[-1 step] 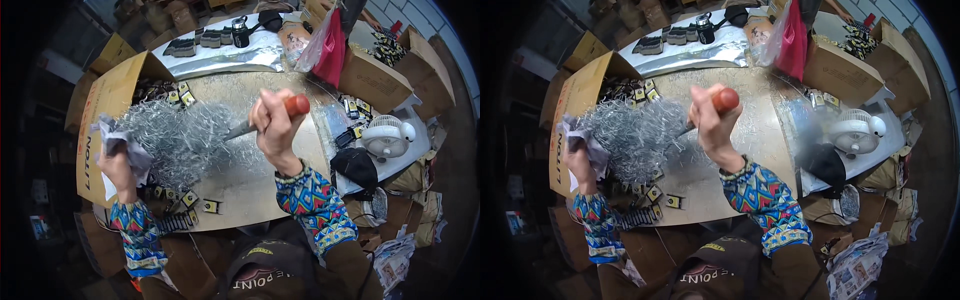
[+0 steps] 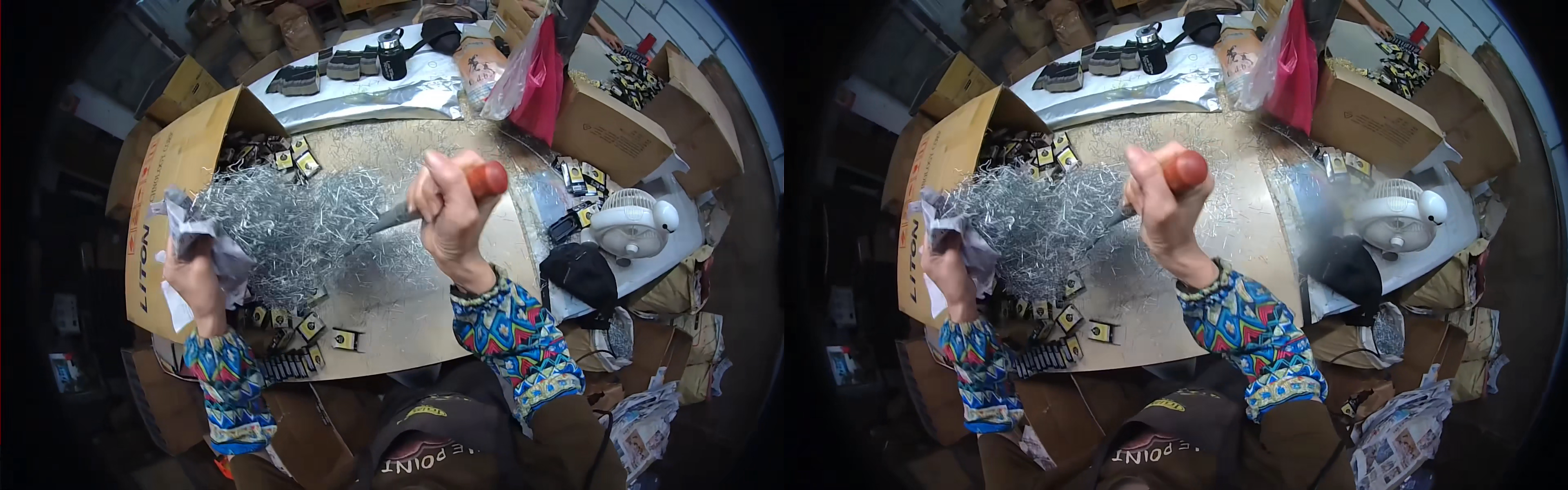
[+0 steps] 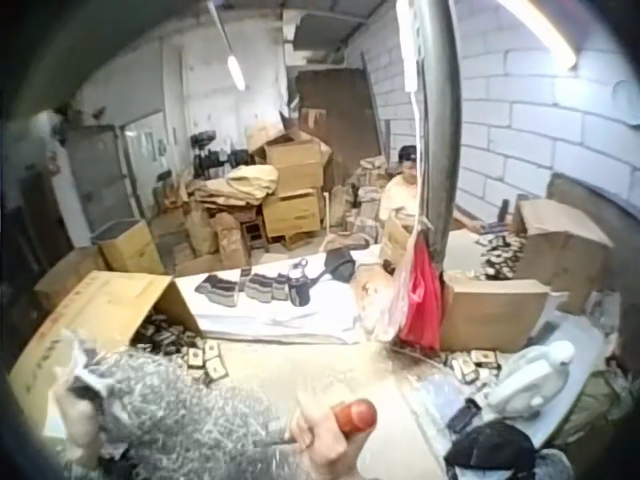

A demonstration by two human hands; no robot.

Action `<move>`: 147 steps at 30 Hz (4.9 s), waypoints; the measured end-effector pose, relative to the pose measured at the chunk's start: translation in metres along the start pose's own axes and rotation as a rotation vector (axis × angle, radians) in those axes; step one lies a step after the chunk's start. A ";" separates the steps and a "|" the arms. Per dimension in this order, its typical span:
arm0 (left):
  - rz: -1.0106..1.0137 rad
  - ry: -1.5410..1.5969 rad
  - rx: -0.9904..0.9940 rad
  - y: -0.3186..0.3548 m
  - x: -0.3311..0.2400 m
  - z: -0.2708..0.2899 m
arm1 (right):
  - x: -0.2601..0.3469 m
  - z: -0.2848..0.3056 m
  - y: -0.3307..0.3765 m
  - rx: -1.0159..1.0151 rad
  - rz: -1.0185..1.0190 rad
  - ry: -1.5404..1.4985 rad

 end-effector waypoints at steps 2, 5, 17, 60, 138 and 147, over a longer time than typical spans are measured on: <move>-0.215 0.042 -0.062 0.020 -0.038 -0.010 | 0.013 0.015 0.000 -0.097 0.013 -0.020; -0.268 0.366 -0.102 0.019 -0.101 -0.004 | 0.021 0.016 0.005 -0.024 0.042 0.036; -0.245 0.426 -0.041 0.016 -0.117 -0.019 | -0.062 0.079 0.034 -0.481 -0.100 -0.110; -0.042 -0.012 0.146 -0.038 -0.078 -0.138 | 0.100 0.057 -0.067 -0.146 0.276 -0.030; 1.135 1.327 0.478 0.540 0.251 -0.070 | -0.173 0.228 0.286 1.103 0.062 1.597; 1.102 0.620 0.532 0.628 0.332 -0.101 | -0.182 0.186 0.336 1.043 0.346 1.696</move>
Point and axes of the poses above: each hand's wrist, its own y-axis away from the middle knuckle, its own z-axis out of the back of the hand, x = y × z, the point moved 9 cm from there along -y, towards the middle knuckle, and after that the axes turned 3 degrees about z, right-handed, at the moved point
